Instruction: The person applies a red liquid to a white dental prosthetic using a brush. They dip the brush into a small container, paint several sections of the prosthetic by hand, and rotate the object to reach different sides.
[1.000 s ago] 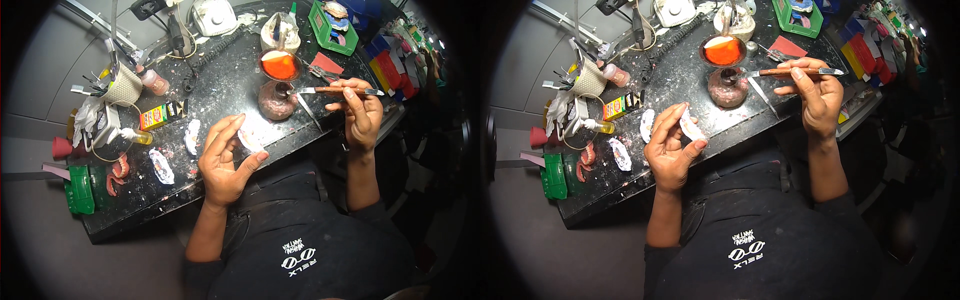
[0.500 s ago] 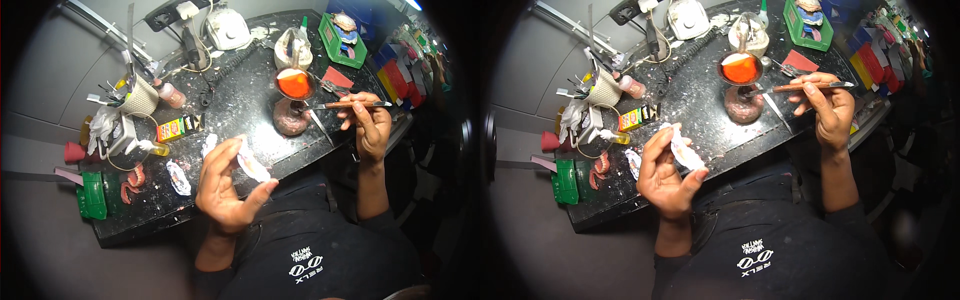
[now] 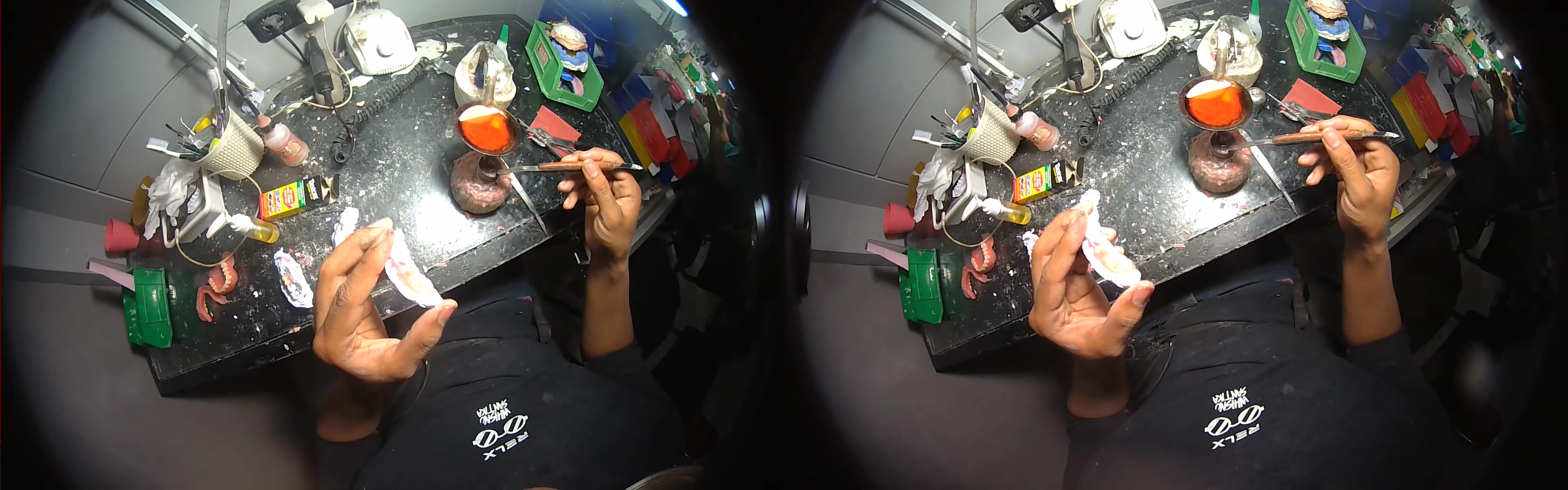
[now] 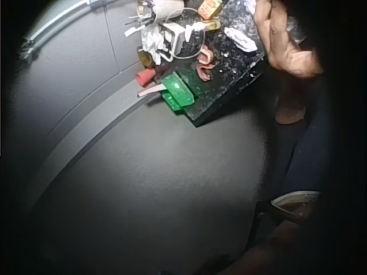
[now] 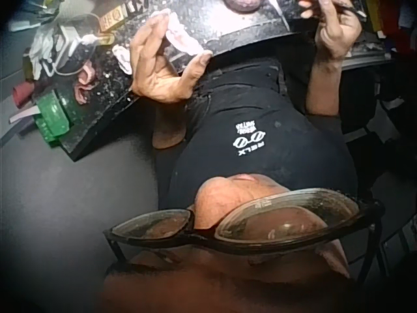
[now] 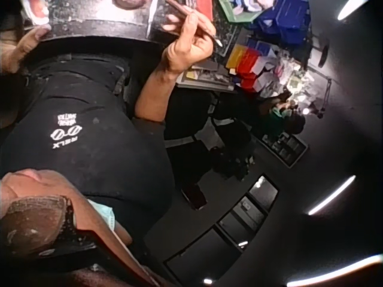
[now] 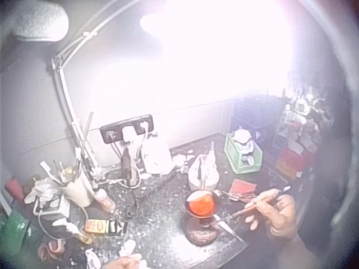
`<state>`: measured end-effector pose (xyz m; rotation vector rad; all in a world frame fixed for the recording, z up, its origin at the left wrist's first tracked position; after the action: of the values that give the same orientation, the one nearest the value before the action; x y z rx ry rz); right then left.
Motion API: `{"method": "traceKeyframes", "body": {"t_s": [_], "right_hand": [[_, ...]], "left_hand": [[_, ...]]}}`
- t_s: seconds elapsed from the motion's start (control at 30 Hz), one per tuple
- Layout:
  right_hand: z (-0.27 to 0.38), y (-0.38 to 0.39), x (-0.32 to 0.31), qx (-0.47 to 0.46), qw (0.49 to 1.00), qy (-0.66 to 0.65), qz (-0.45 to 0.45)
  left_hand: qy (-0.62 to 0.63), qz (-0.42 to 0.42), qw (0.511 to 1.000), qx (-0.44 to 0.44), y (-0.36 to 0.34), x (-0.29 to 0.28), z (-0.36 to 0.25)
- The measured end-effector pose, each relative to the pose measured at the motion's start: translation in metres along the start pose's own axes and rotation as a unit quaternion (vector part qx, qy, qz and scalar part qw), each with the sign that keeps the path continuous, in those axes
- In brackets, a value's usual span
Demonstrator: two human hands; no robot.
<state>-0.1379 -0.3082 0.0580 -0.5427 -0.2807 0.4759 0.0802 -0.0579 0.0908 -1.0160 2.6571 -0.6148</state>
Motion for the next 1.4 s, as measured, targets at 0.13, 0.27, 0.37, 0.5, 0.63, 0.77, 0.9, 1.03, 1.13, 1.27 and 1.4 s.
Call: {"method": "traceKeyframes", "body": {"t_s": [0.13,0.27,0.37,0.5,0.63,0.77,0.9,1.03,1.13,1.27,1.4], "right_hand": [[0.004,0.000,-0.002,-0.008,1.000,-0.006,-0.005],[0.011,0.002,-0.003,-0.014,1.000,-0.010,-0.007],[0.013,0.001,-0.002,-0.019,1.000,0.005,-0.002],[0.029,0.000,-0.005,-0.056,0.998,0.002,-0.008],[0.053,-0.005,0.009,-0.150,0.983,0.108,-0.014],[0.049,-0.006,0.023,-0.160,0.977,0.140,-0.008],[0.052,-0.004,0.022,-0.168,0.977,0.133,-0.022],[0.070,0.000,0.031,-0.178,0.976,0.128,-0.007],[0.087,0.011,0.062,-0.180,0.975,0.103,0.074],[0.089,0.020,0.099,-0.215,0.953,0.116,0.177],[0.085,0.024,0.114,-0.240,0.941,0.138,0.194]], "left_hand": [[-0.030,-0.023,0.998,0.048,-0.001,0.000,0.001],[-0.033,-0.029,0.997,0.057,-0.001,0.002,0.004],[-0.070,-0.002,0.996,0.048,-0.001,0.006,0.011],[-0.143,-0.034,0.986,0.078,-0.005,0.015,0.012],[-0.214,-0.035,0.971,0.099,0.000,0.030,0.023],[-0.221,-0.029,0.969,0.106,0.000,0.035,0.032],[-0.237,-0.028,0.966,0.097,0.001,0.033,0.038],[-0.244,-0.028,0.965,0.093,0.001,0.033,0.039],[-0.220,-0.032,0.971,0.084,0.000,0.032,0.041],[-0.236,-0.040,0.965,0.107,0.002,0.030,0.037],[-0.244,-0.039,0.961,0.119,0.003,0.030,0.036]]}}
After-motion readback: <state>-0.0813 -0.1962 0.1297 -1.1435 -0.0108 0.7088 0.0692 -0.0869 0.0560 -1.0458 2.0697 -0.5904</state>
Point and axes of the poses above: each hand's wrist, its own y-axis away from the middle knuckle, its own x-axis out of the palm, z = x × y, the point moved 9 cm from there along -y, towards the middle knuckle, and after that the axes turned 9 degrees about -x, right-handed, at the moved point
